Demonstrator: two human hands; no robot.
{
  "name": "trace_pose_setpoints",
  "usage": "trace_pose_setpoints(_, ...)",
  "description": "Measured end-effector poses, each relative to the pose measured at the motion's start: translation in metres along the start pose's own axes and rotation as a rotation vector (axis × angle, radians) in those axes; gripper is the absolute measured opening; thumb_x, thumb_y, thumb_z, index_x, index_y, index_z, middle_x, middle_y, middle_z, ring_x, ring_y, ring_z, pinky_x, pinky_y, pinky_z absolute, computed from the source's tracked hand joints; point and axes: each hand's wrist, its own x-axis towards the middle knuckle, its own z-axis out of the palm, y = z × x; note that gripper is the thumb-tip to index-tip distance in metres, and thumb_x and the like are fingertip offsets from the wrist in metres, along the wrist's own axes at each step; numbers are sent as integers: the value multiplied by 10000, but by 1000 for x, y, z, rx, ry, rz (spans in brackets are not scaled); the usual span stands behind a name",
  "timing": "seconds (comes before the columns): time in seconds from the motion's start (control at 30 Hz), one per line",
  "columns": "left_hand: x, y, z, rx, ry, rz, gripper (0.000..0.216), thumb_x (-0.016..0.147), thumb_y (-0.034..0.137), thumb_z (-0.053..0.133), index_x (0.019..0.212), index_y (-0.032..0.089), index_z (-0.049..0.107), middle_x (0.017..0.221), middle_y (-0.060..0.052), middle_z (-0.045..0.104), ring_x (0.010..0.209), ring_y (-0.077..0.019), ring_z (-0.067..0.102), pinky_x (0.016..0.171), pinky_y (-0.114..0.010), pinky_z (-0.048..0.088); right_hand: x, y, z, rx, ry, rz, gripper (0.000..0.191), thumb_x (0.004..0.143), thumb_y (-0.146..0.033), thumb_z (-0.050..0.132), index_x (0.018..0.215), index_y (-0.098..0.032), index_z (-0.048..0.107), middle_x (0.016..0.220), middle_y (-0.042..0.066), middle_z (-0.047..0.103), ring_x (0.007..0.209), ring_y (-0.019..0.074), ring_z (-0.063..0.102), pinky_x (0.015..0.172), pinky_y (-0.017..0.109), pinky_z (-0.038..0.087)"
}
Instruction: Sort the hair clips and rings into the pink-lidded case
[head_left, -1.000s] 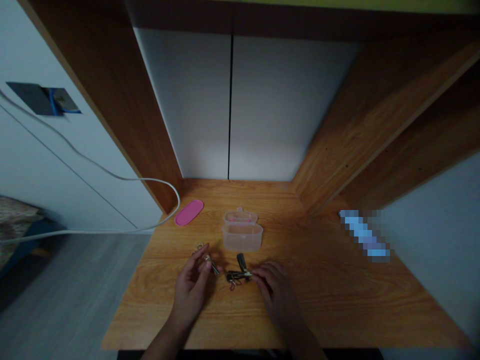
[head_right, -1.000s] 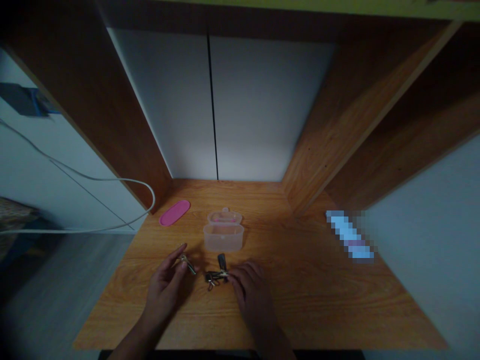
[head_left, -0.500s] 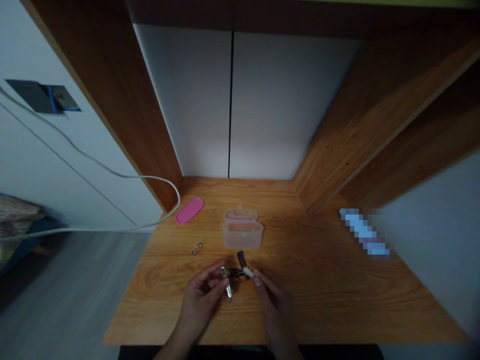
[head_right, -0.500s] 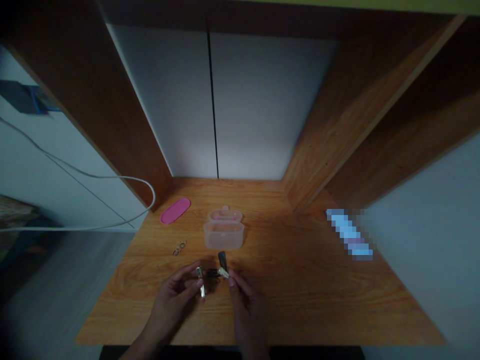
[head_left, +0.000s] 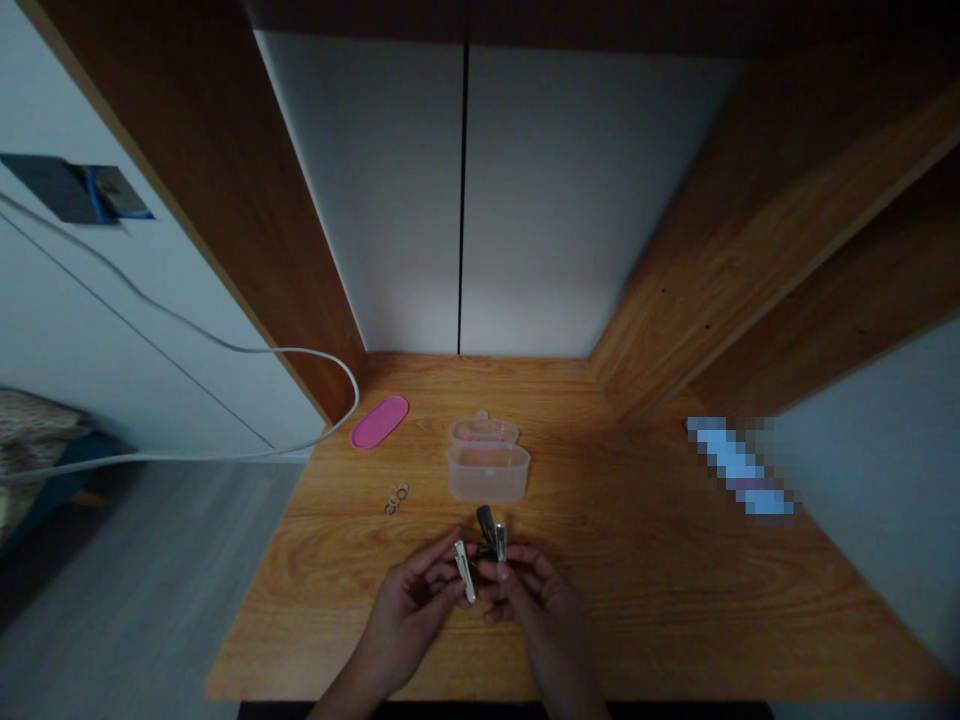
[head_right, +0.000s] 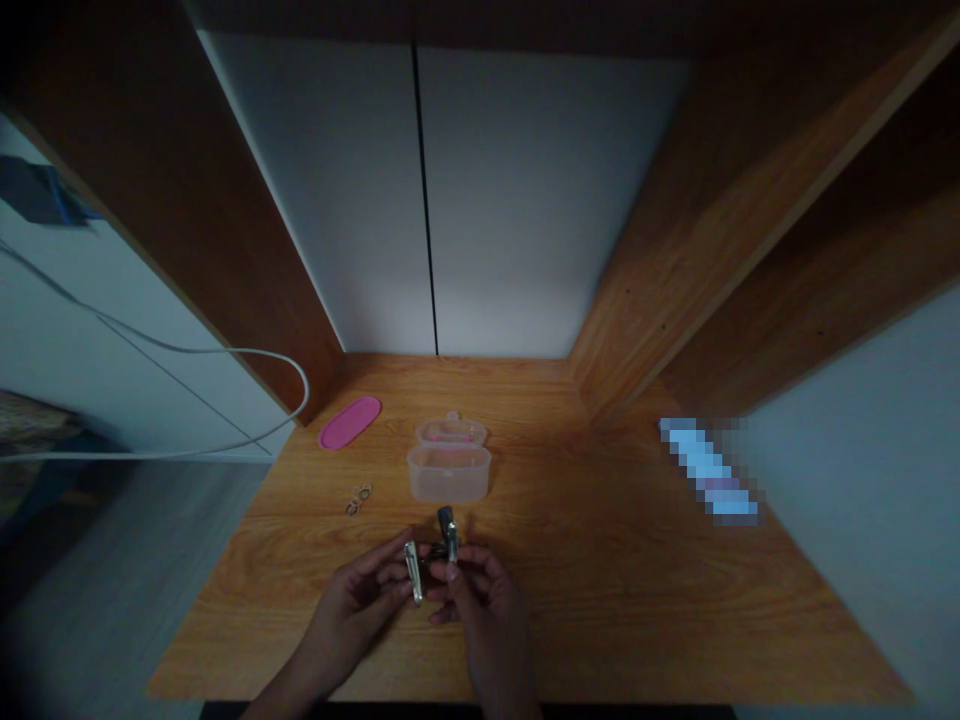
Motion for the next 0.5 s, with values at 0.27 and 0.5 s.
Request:
trace_pose_setpoints(0.27,-1,-4,-3,-81,-58,-2,393,847,221,762,1231,286,708,1049,-90,775,891,-201,728,746,-279,585,-3,-2,-4,-62,-124,-12,493,724,-565,801,1036,-185,765,971,132,789,738,243,745,627,338,612)
trace_pose_setpoints(0.5,1,-7,-4,-98,-30,0,404,775,206,821,1170,229,739,897,-80,774,776,-181,712,669,-260,581,-1,-1,-14,-99,-202,-42,344,738,-505,810,928,-218,810,850,87,796,714,213,718,688,311,578)
